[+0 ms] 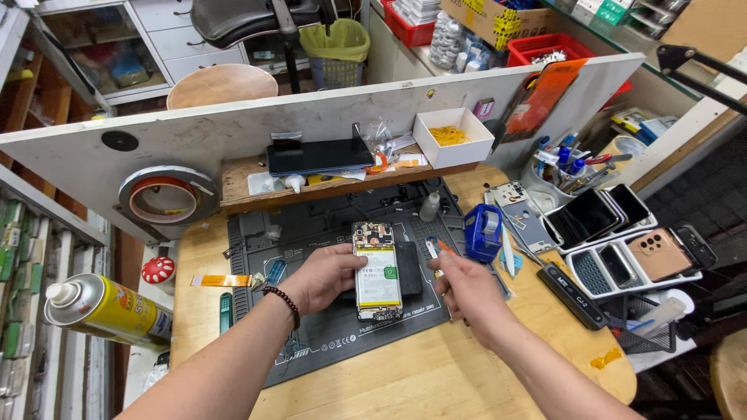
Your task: The person uses tweezers and a plastic spudger to remove small components and adhesive from the internal frame of a disassembled smartphone. They carefully lift and place parts on the work mat while holding the phone chassis steady.
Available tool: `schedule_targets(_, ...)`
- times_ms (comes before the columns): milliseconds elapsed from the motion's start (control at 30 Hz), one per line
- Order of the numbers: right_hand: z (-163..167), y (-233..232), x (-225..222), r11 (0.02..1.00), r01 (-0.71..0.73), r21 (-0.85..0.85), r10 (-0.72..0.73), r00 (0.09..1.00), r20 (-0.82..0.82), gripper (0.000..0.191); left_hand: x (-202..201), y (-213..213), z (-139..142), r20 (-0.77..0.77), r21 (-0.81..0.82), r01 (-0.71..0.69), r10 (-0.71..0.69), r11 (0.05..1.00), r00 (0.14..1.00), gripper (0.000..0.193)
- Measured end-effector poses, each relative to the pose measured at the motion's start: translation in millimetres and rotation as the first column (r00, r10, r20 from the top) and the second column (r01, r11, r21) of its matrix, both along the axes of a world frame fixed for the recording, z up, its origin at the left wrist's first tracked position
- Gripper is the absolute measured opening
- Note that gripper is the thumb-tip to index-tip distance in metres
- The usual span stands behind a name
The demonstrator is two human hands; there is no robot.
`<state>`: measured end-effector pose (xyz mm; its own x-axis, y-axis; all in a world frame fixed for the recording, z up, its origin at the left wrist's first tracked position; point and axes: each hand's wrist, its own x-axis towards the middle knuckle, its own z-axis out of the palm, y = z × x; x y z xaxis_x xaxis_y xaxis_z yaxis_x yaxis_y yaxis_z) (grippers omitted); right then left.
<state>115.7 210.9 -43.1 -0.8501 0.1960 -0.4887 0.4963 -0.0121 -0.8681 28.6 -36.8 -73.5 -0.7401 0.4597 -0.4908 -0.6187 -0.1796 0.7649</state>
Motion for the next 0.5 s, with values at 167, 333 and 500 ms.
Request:
schedule_targets(167,12,-51,15,0.998,-0.039,0.055,0.039,0.999,-0.003,0.039,5,-7,-10,-0.034,0.030,-0.022,0.023,0.999,0.999,0.027)
schedule_targets(333,12,-72,23,0.993,-0.011,0.113,0.014,1.000,-0.026,0.036,4,-14,-14,-0.072,0.038,0.016,-0.013,0.999,0.997,0.025)
schedule_targets(500,5,-68,22,0.985,-0.053,0.163,0.056,0.998,-0.015,0.036,5,-12,-14,-0.070,0.029,0.001,0.001,1.000,0.998,0.024)
